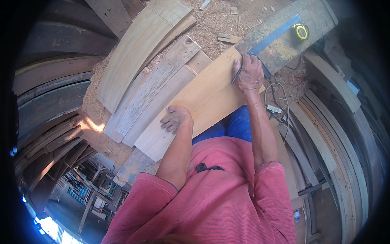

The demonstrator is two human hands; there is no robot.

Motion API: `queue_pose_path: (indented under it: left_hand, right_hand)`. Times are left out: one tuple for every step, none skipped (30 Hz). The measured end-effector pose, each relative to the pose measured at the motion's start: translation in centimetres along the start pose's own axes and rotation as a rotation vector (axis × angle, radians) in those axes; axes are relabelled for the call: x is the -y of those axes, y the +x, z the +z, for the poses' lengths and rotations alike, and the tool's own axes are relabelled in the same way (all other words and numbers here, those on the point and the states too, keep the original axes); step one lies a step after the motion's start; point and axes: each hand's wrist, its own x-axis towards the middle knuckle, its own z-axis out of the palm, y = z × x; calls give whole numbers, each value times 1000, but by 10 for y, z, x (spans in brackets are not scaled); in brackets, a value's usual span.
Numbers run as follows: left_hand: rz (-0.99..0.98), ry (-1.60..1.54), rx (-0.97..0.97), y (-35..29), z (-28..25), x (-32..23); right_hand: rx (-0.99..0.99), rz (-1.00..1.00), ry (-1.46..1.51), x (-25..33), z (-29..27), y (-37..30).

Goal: The person uses a try square and pencil to mark straight lines on several wooden planks. They repeatedly position the square, draw lines, and reposition the planks on a workbench covered with sawdust.

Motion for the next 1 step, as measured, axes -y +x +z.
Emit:
queue_pose_path:
  left_hand:
    - [7, -10, -13, 0, 1, 0]
  right_hand:
    - [0, 1, 2, 0, 0, 0]
